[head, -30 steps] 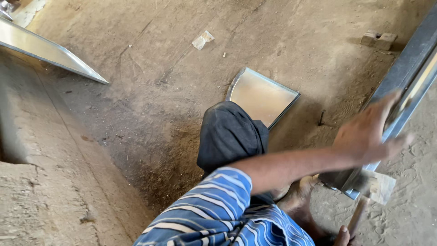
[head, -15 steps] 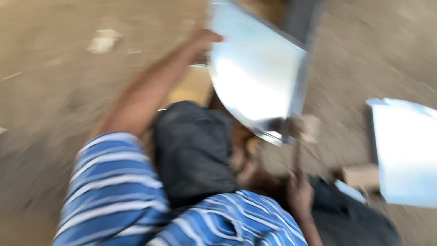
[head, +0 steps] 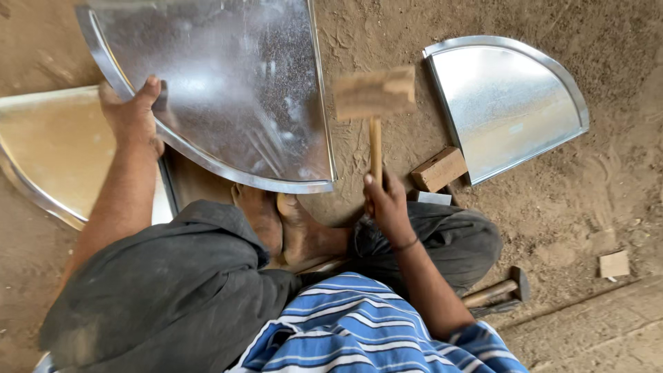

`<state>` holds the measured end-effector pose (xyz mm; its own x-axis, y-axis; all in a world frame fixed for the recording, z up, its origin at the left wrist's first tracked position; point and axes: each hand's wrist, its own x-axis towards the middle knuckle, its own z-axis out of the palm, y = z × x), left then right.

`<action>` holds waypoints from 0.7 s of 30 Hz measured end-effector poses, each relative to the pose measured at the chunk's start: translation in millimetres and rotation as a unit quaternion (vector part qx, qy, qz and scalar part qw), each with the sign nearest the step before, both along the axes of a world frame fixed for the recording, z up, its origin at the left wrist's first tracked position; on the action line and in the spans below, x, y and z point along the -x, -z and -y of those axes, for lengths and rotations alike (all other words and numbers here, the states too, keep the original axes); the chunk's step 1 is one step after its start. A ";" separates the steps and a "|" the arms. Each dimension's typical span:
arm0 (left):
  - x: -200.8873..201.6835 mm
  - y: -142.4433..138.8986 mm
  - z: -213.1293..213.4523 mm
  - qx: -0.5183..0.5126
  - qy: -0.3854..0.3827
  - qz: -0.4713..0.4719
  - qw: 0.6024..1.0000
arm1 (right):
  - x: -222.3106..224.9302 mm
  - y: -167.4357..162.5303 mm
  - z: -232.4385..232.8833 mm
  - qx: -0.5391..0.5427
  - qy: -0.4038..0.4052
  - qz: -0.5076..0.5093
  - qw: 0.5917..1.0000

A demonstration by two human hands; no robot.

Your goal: The person sits on the ground and hammers sheet metal pieces with a wooden mallet, bending and flattening the edges of fan-shaped and rectangular panels over a metal bar. They reposition and turn the panels repeatedly, working one piece at a time and setting finished pieces aside.

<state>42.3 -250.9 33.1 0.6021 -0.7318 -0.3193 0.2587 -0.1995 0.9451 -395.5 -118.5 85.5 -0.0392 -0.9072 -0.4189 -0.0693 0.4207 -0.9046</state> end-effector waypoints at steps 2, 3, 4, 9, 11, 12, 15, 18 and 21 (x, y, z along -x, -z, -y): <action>-3.8 5.0 7.1 0.001 0.014 0.040 0.999 | -4.0 1.4 44.7 -0.031 0.029 0.033 0.999; -5.4 9.8 7.7 -0.024 0.018 0.041 0.999 | -7.0 1.2 65.2 -0.037 0.051 0.035 0.997; -6.9 16.3 7.0 -0.051 0.024 0.043 0.998 | -10.4 3.1 85.9 -0.018 0.075 0.065 0.995; -19.8 52.8 7.5 0.015 0.091 0.322 0.942 | -32.0 21.2 162.1 0.006 0.191 0.182 0.964; -20.6 57.3 11.4 -0.013 0.085 0.308 0.947 | -41.6 30.6 170.1 -0.013 0.168 0.173 0.970; -18.6 55.7 13.8 -0.048 0.097 0.377 0.920 | -46.1 34.8 170.3 -0.027 0.136 0.147 0.979; -6.0 37.2 18.2 -0.130 0.144 0.480 0.855 | -56.2 46.4 165.4 -0.058 0.090 0.106 0.989; 8.5 9.1 20.5 -0.146 0.196 0.433 0.868 | -49.4 52.7 161.7 -0.075 0.074 0.095 0.990; 24.2 -9.1 26.6 -0.130 0.212 0.442 0.862 | -26.6 55.9 164.6 -0.064 0.049 0.058 0.995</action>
